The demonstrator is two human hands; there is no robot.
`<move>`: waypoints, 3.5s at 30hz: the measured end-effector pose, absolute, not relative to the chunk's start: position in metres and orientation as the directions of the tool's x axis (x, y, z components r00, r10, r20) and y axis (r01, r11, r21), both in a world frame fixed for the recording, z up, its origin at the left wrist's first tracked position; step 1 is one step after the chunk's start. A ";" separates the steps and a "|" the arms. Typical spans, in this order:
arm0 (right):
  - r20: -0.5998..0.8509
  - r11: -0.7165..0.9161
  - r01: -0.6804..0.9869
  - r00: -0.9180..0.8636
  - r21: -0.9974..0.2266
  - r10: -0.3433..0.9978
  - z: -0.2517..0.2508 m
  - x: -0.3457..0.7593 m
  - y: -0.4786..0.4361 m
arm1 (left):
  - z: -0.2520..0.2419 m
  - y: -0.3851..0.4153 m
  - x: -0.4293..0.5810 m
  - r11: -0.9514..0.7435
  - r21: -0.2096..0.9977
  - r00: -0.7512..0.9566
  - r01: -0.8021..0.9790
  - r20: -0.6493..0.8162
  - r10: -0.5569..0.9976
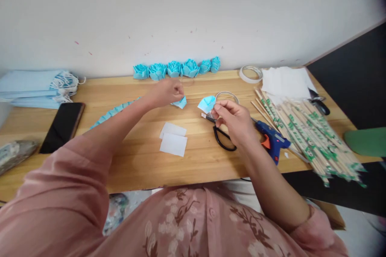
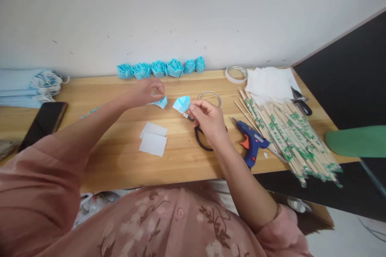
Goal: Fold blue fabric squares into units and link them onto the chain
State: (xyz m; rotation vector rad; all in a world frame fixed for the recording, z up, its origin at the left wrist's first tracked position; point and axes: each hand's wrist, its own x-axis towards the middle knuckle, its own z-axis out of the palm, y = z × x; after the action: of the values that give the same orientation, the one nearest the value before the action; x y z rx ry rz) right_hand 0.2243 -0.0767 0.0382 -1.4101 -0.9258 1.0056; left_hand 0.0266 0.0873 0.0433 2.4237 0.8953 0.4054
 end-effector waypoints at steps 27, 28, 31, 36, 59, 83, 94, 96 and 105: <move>-0.010 -0.066 0.185 0.285 -0.981 0.958 0.025 0.203 -0.040 | 0.040 0.069 0.021 -0.551 0.766 0.639 0.333 0.246 0.728; -0.007 -0.064 0.190 0.283 -0.980 0.959 0.025 0.202 -0.040 | 0.039 0.069 0.021 -0.553 0.765 0.638 0.329 0.252 0.728; 0.007 -0.054 0.212 0.279 -0.976 0.960 0.024 0.202 -0.040 | 0.037 0.070 0.021 -0.563 0.760 0.635 0.325 0.266 0.725; 0.035 -0.040 0.262 0.277 -0.964 0.960 0.020 0.205 -0.039 | 0.034 0.072 0.021 -0.578 0.748 0.637 0.326 0.278 0.719; -0.002 -0.091 0.277 0.306 -0.957 0.952 0.016 0.201 -0.036 | 0.032 0.072 0.022 -0.513 0.795 0.599 0.324 0.247 0.762; -0.007 -0.095 0.308 0.276 -0.947 0.961 0.016 0.201 -0.035 | 0.029 0.077 0.024 -0.347 0.926 0.613 0.151 0.188 0.768; -0.034 -0.091 0.220 0.251 -0.971 0.967 0.012 0.206 -0.037 | 0.028 0.077 0.024 -0.351 0.927 0.611 0.131 0.203 0.765; -0.018 -0.067 0.198 0.241 -0.978 0.970 0.012 0.206 -0.037 | 0.028 0.076 0.024 -0.359 0.925 0.618 0.125 0.211 0.757; -0.051 -0.067 0.133 0.121 -0.989 0.991 0.015 0.197 -0.032 | 0.033 0.065 0.026 -0.426 0.893 0.681 0.145 0.222 0.697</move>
State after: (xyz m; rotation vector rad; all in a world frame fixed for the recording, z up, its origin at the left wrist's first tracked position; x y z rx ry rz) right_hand 0.1968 -0.0323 0.0155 -1.4064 -1.1910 1.0962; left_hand 0.0261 0.0647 0.0326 1.9418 0.6543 0.7302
